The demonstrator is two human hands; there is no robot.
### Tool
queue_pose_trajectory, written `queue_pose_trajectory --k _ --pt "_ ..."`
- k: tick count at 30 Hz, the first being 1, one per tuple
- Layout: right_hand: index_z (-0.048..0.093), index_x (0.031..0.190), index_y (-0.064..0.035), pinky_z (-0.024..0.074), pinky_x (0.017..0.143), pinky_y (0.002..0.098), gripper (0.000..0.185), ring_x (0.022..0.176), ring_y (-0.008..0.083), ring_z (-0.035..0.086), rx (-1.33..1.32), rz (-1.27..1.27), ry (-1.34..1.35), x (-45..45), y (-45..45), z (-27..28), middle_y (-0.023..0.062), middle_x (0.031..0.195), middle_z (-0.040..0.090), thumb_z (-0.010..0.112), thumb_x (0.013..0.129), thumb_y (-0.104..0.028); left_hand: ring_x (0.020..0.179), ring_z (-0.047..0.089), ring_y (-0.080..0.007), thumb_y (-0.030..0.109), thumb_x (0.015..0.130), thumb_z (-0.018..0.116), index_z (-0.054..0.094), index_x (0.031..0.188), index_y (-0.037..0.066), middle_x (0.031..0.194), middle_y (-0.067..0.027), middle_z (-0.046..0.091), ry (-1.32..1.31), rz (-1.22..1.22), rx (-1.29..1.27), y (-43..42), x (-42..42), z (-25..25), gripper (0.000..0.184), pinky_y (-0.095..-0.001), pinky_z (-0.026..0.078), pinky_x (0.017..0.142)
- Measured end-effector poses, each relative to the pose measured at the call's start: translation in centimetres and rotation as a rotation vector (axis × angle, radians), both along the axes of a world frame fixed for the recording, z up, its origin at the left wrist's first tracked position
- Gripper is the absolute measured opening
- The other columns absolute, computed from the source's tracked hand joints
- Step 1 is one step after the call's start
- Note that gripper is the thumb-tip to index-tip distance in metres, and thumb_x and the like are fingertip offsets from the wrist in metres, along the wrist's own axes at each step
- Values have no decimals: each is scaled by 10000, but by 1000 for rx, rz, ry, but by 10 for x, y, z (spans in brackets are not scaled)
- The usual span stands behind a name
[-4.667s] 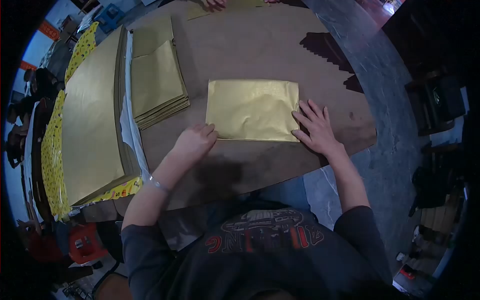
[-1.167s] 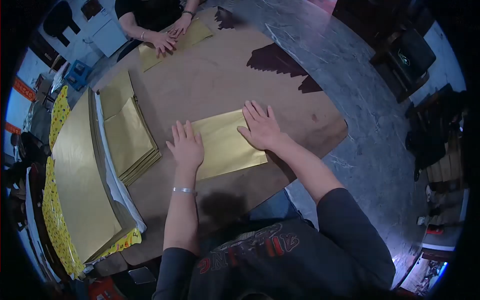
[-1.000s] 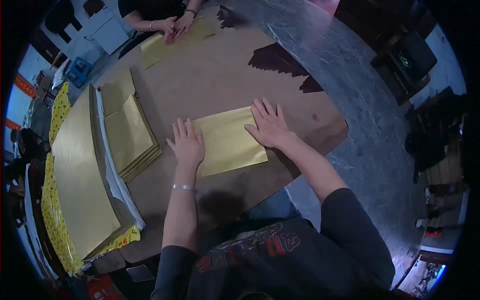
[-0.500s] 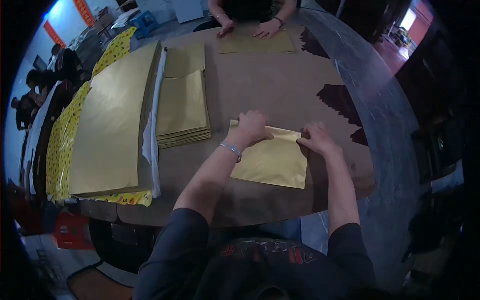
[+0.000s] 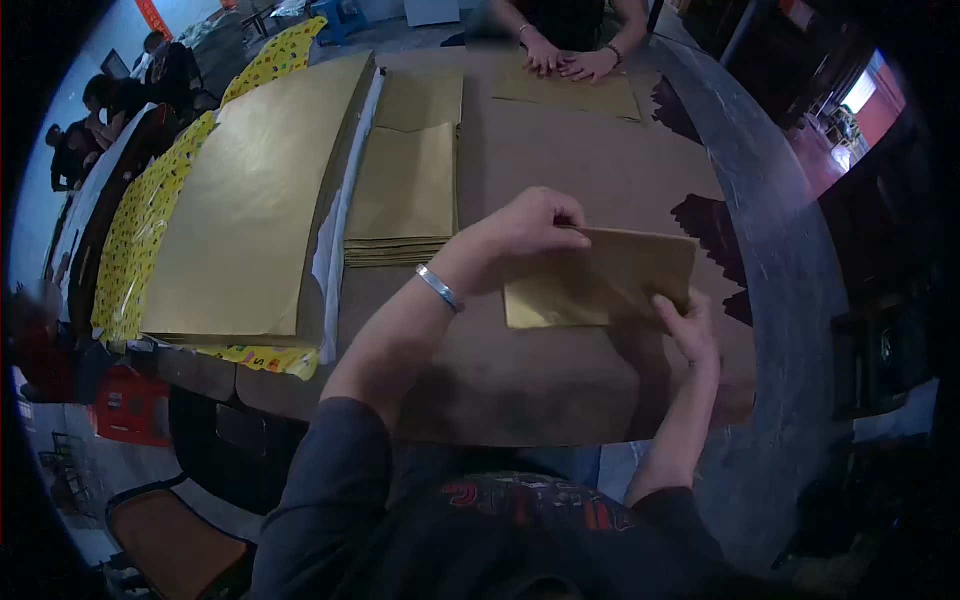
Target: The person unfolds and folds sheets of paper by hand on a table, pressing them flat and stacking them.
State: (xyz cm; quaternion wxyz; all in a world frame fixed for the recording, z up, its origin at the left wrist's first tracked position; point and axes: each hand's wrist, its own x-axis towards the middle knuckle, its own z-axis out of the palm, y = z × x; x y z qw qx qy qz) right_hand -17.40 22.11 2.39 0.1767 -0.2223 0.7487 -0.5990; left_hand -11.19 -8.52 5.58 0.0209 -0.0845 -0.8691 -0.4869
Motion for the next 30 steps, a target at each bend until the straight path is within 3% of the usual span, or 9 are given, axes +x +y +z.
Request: queue_pose_trajectory --k 7,10,12,18,21,24,27,28,30 --pt "679 1062 -3 456 631 286 182 672 130 558 178 57 606 9 -67 75 114 795 664 612 937 -117 892 626 -126 150 834 744 682 967 5 991 -62 650 588 296 1 -51 37 31 207 -292 512 719" --pt "669 1090 -34 507 672 350 197 710 266 636 146 -2 996 4 -149 107 180 828 653 610 907 -76 989 592 -162 221 918 689 624 1144 23 1048 -47 625 653 846 5 -82 58 18 308 -277 471 861" --pt "657 1119 -43 534 751 411 248 838 338 663 44 -35 1290 -4 -208 102 175 906 677 615 875 -59 1058 566 -171 347 968 618 504 1358 77 1137 -33 601 257 934 921 -102 74 4 488 -286 456 887" --pt "641 1161 -55 517 878 421 339 1055 321 626 -82 29 1357 16 -321 40 141 1101 669 603 825 -56 1368 344 -286 664 972 350 324 1484 126 1545 -69 326 247 871 1228 -160 128 -104 744 -606 249 1065" --pt "621 1235 -90 438 1033 492 400 1234 318 539 221 208 1420 33 -342 -20 129 1250 609 555 841 -91 1455 205 -388 746 926 318 165 1532 63 1571 -209 211 175 993 1511 -129 139 -85 925 -612 172 1141" --pt "614 1258 -103 346 1084 573 409 1283 335 487 331 399 1355 45 -344 -72 146 1292 576 547 854 -117 1396 294 -421 727 931 354 200 1533 75 1537 -231 270 137 942 1391 -130 146 -104 900 -606 234 1125" --pt "616 1247 -101 336 1082 589 391 1298 323 469 367 407 1315 52 -340 -81 146 1289 572 546 863 -138 1179 553 -330 580 991 410 377 1431 85 1355 -193 495 78 1080 1270 -140 145 -123 664 -464 480 909" --pt "619 1239 -100 338 1077 593 383 1300 318 466 369 404 1305 54 -338 -79 144 1285 572 547 866 -144 958 661 -260 484 1011 448 447 1338 77 1171 -147 612 106 1153 1216 -139 145 -125 522 -357 517 717" --pt "621 1232 -99 345 1072 590 372 1292 317 473 361 429 1290 55 -336 -76 138 1277 572 539 872 -150 810 688 -240 410 1024 458 493 1266 63 1055 -130 654 59 1163 1199 -144 149 -126 425 -317 518 645"
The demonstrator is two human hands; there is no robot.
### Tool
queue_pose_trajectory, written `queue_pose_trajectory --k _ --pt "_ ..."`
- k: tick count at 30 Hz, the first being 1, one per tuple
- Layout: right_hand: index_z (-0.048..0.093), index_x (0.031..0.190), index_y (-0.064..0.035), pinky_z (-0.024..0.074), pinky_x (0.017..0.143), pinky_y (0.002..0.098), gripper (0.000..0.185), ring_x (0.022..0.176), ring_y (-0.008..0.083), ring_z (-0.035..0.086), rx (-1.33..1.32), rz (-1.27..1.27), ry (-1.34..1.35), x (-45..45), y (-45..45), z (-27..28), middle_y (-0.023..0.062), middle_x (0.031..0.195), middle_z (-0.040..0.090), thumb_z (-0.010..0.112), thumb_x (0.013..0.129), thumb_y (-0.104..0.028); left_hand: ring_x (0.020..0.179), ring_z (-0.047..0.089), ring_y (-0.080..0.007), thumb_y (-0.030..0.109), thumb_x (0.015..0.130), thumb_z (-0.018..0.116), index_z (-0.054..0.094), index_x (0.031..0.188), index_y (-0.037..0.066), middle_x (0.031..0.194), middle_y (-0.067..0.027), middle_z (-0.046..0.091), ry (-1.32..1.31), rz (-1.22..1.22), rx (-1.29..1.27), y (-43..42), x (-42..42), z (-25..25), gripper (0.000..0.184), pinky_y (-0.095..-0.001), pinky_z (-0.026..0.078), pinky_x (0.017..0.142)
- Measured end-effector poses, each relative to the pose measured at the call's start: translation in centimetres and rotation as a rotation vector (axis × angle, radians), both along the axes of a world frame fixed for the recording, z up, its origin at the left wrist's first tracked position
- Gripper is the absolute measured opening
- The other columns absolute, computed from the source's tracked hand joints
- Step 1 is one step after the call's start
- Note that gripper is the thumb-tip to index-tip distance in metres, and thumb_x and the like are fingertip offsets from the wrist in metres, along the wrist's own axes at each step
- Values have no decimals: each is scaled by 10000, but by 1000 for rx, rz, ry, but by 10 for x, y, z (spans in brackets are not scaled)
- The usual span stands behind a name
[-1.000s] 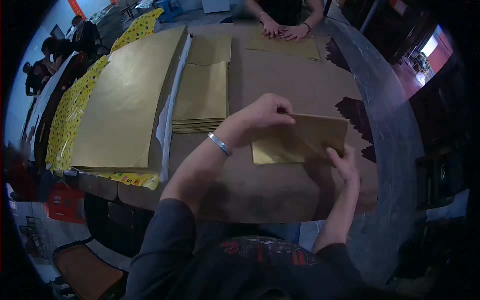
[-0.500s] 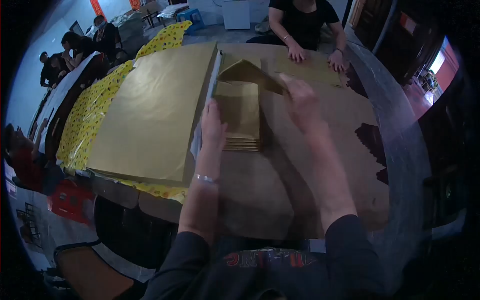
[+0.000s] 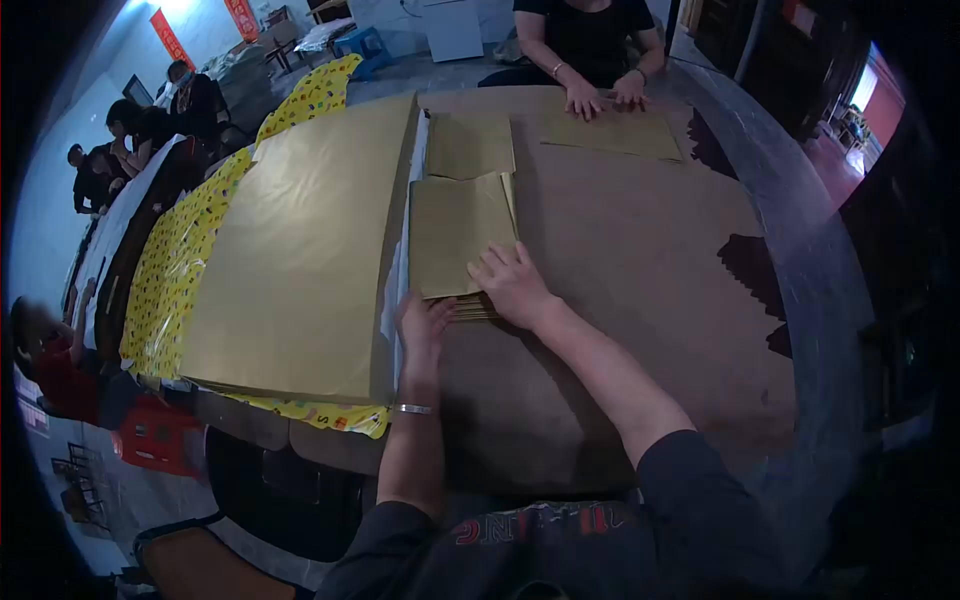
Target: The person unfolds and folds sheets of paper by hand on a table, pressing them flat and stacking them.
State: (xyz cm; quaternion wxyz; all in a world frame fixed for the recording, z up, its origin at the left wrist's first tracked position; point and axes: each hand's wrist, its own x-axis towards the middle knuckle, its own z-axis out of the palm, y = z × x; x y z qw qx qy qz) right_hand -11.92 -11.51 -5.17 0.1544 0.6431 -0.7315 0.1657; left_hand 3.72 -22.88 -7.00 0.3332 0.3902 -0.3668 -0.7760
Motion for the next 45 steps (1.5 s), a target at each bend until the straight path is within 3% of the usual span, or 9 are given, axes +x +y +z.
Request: queue_pose_trajectory --k 4,12,21,23,25,27,28,37,45 --pt "618 1238 -96 350 1063 588 380 1288 309 478 4 -8 45 -2 9 -1 140 1288 564 548 868 -151 613 665 -191 359 1020 474 539 1159 16 892 -139 672 -154 28 -128 3 -4 8 376 -268 490 508" --pt "595 1263 -82 324 1080 614 416 1332 343 419 7 -49 -34 -7 21 -2 166 1326 532 594 879 -241 528 618 -143 263 970 515 606 1004 24 756 -85 637 -231 116 -180 3 -13 18 258 -255 443 453" --pt "442 1400 -62 329 1073 552 609 1334 346 416 59 -199 -270 -17 53 2 172 1363 520 632 898 -351 548 578 -117 56 884 613 536 1194 -12 757 -53 584 -209 259 -347 1 -18 16 326 -283 473 479" --pt "452 1391 -46 361 1040 512 599 1311 323 453 18 -210 -297 -20 52 1 161 1319 568 629 904 -347 572 596 -115 77 896 620 553 1210 -20 833 -56 604 -270 202 -662 -3 -14 23 335 -271 490 507" --pt "464 1345 -21 384 1010 490 497 1246 338 499 1 -166 -408 -26 50 0 187 1239 600 573 893 -197 742 660 -173 73 869 636 573 1207 -33 958 -103 628 -399 187 -727 -2 -11 28 360 -314 541 660" --pt "475 1319 -5 406 985 496 453 1172 362 544 2 -98 -446 -29 51 0 219 1174 620 499 870 -63 967 651 -259 68 850 633 595 1191 -29 1094 -172 609 -865 234 -1209 3 -8 33 357 -367 524 855" --pt "475 1319 -5 406 985 496 453 1172 362 544 2 -97 -447 -30 52 1 219 1174 620 499 870 -63 1115 575 -333 66 838 618 593 1207 -16 1238 -223 526 -799 164 -1117 12 -6 40 378 -418 463 984" --pt "568 1206 -13 418 970 480 338 1153 369 551 -73 -169 -415 -35 56 -17 207 1103 642 485 951 -219 1274 441 -412 137 858 668 592 1191 36 1348 -253 466 -889 2 -1393 -6 -31 30 356 -492 373 1065" --pt "441 1346 22 299 1119 504 512 1396 401 333 69 -227 -581 -28 25 -11 214 1417 479 441 995 -351 1284 436 -447 277 841 656 566 1285 40 1439 -285 397 -1224 -302 -1319 -24 -53 43 510 -469 381 1089"
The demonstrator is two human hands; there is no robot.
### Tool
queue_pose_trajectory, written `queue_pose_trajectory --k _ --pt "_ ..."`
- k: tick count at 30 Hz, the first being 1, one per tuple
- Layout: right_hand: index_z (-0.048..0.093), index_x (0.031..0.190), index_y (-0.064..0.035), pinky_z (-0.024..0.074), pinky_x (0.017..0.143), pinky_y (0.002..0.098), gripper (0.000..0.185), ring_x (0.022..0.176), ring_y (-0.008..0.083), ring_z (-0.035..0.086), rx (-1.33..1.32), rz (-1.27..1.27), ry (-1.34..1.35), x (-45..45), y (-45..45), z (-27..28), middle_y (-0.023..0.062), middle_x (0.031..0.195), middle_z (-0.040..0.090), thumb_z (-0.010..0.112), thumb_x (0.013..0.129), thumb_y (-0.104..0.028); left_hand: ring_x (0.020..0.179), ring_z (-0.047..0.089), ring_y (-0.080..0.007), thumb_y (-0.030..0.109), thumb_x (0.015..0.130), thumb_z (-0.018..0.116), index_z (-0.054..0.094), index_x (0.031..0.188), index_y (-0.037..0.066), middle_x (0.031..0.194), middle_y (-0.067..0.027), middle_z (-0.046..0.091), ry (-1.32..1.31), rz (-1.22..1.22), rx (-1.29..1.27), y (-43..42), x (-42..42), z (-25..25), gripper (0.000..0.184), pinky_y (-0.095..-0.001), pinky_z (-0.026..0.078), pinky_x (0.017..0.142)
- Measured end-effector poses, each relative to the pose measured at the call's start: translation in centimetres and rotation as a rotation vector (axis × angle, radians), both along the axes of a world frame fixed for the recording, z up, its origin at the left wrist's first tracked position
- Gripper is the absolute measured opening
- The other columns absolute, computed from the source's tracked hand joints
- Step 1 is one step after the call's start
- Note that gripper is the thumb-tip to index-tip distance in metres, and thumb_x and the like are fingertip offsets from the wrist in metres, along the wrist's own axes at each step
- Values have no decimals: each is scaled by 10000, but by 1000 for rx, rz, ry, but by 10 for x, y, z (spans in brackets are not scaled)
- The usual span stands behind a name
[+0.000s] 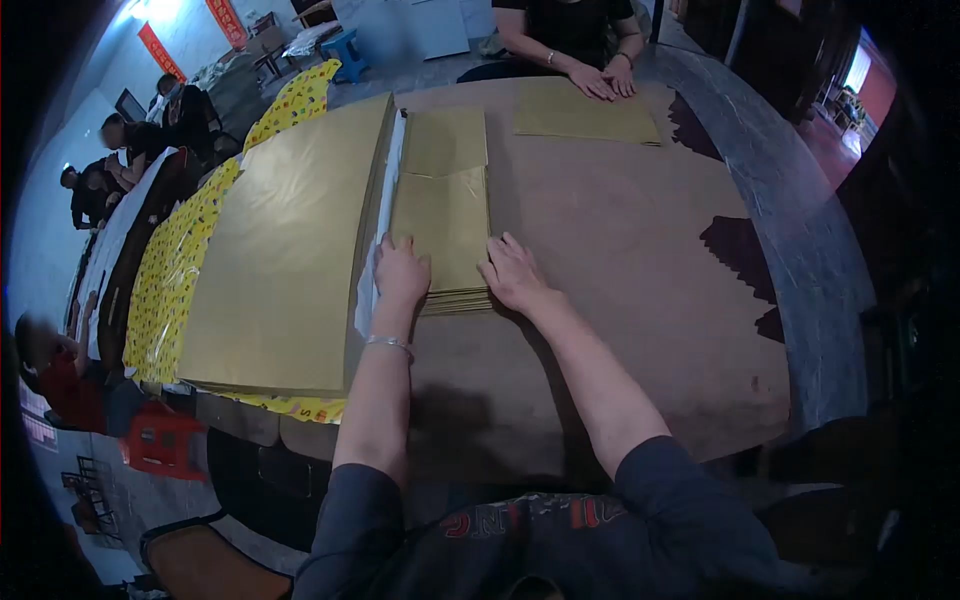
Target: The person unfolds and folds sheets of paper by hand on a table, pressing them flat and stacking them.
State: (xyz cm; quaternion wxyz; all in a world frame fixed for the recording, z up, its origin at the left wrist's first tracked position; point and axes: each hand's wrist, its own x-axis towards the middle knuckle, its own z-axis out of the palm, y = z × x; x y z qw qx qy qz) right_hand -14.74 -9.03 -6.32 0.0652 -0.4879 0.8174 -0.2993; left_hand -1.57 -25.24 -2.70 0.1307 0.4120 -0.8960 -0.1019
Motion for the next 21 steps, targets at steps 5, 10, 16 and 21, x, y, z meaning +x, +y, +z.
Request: queue_pose_trajectory --k 5,10,16,21 --pt "342 1457 -1 213 1162 563 614 1454 349 244 132 20 37 -1 -2 -1 166 1519 376 401 1011 -419 1318 407 -438 282 838 633 579 1271 10 1462 -279 381 -52 40 -18 2 -2 -6 514 -453 358 1110" --pt "384 1383 20 255 1145 537 571 1413 406 296 13 42 -44 6 3 -7 227 1466 403 460 986 -383 1182 510 -414 289 806 626 642 1129 3 1319 -248 514 -43 -20 -252 13 6 -8 432 -506 413 1027" --pt "403 1376 62 256 1165 483 602 1395 413 319 -41 -23 -5 6 46 -18 256 1437 414 464 992 -397 1482 153 -376 458 930 549 422 1423 -20 1560 -217 285 -177 -42 -31 0 -13 -8 698 -577 165 1170" --pt "377 1427 46 208 1189 491 645 1439 371 262 131 3 149 6 80 -15 224 1511 350 427 1003 -438 1478 191 -343 551 978 381 409 1451 11 1559 -210 289 -303 -47 -84 23 -18 2 718 -586 150 1175"
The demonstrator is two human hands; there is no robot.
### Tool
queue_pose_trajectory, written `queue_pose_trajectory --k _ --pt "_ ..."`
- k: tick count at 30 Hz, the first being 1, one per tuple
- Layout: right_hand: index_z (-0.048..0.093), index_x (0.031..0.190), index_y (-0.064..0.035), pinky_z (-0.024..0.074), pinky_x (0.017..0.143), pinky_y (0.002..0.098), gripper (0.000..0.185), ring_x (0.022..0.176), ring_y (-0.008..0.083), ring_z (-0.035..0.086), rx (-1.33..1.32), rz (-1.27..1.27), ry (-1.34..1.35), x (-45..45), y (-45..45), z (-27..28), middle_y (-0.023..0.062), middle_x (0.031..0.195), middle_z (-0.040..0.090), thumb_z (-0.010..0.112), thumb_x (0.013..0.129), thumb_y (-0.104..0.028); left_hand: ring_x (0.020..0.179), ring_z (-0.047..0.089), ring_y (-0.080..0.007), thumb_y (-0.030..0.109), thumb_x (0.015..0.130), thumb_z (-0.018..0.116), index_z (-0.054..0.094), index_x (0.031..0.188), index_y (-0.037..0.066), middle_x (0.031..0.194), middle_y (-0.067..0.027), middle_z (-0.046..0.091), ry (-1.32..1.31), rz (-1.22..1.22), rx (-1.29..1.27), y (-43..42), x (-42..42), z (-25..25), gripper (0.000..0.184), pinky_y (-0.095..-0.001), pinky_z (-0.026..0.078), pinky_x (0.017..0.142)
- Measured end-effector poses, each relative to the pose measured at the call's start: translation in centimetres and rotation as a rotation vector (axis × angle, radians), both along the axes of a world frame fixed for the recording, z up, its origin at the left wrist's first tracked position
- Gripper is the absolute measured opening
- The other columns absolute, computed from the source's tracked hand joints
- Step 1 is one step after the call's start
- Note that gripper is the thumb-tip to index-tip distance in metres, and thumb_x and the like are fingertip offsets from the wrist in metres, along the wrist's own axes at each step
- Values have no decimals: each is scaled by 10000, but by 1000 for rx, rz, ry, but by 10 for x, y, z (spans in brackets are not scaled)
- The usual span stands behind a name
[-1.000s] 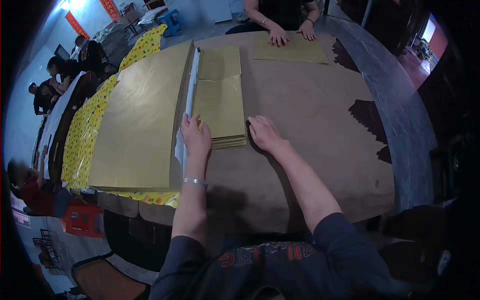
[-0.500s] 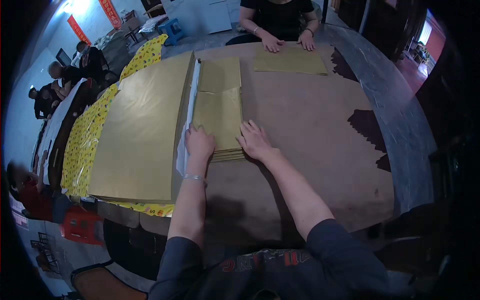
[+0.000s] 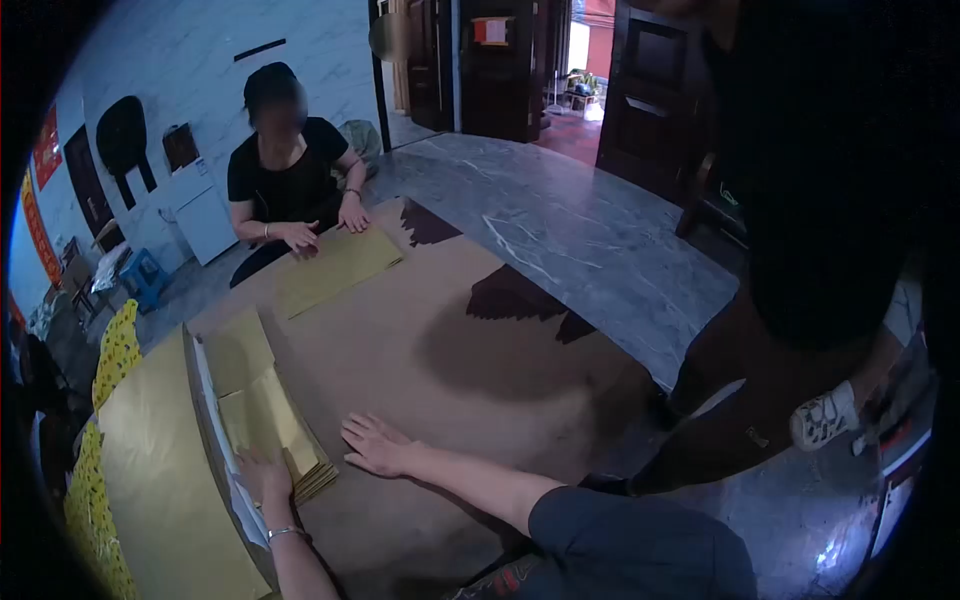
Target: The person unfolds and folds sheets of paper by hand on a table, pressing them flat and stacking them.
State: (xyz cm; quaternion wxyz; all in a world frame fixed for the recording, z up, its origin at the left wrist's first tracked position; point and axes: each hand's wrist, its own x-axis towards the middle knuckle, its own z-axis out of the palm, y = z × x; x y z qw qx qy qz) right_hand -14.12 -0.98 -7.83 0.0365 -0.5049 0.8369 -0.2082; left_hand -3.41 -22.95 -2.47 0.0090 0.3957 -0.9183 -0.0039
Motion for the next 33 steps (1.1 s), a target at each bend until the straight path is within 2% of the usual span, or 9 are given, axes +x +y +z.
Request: queue_pose_trajectory --k 14,16,18,19,21,22,26,28,33 --pt "451 1399 -1 208 1186 502 644 1449 364 251 61 94 35 37 59 3 203 1537 321 452 980 -491 1468 181 -410 426 824 655 529 1380 140 1555 -212 286 92 -62 19 -11 16 41 638 -600 238 1146" --pt "526 1312 1 242 1162 509 592 1407 342 346 69 119 41 43 89 26 203 1459 433 479 967 -478 1455 227 -394 422 820 672 542 1366 139 1548 -213 302 174 -76 -23 -11 30 64 629 -601 272 1127" --pt "584 1234 -30 312 1109 531 531 1293 328 480 431 171 -65 25 113 60 200 1300 568 535 937 -468 1421 301 -393 405 837 680 542 1358 112 1523 -227 341 249 -134 -52 -20 53 87 613 -597 308 1108" --pt "615 1193 -58 369 1056 523 487 1186 314 554 318 76 -19 25 140 79 182 1159 637 566 918 -457 1397 345 -398 395 852 680 543 1353 96 1502 -235 374 273 -168 -53 -33 68 93 599 -579 328 1105" --pt "615 1170 -51 383 1056 499 400 1218 346 530 173 -47 227 34 196 172 179 1200 614 587 931 -370 1339 417 -417 373 871 681 552 1333 65 1431 -252 459 290 -189 8 -52 102 103 570 -514 371 1095" --pt "614 1164 -34 374 1058 525 379 1229 370 518 -126 -118 462 41 224 207 181 1217 603 634 911 -314 1302 459 -416 369 877 678 560 1315 35 1387 -272 495 282 -184 -9 -53 120 108 563 -459 400 1082" --pt "600 1260 -54 333 1123 528 353 1317 367 480 -509 -437 1383 97 339 342 185 1342 560 605 938 -199 1232 517 -408 380 862 694 570 1287 -8 1332 -290 522 306 -64 -27 -73 182 83 589 -455 444 1027" --pt "600 1260 -54 335 1120 531 359 1313 365 484 -516 -568 1538 116 378 363 184 1339 560 610 935 -205 1102 586 -391 388 827 719 605 1220 -31 1187 -274 594 243 65 282 -44 194 91 586 -448 487 939" --pt "598 1258 -53 339 1114 537 374 1300 359 492 -378 -704 1555 131 399 380 182 1332 561 621 925 -220 1002 613 -390 351 755 754 639 1113 -30 1093 -220 638 421 -105 111 4 213 98 536 -435 509 881"
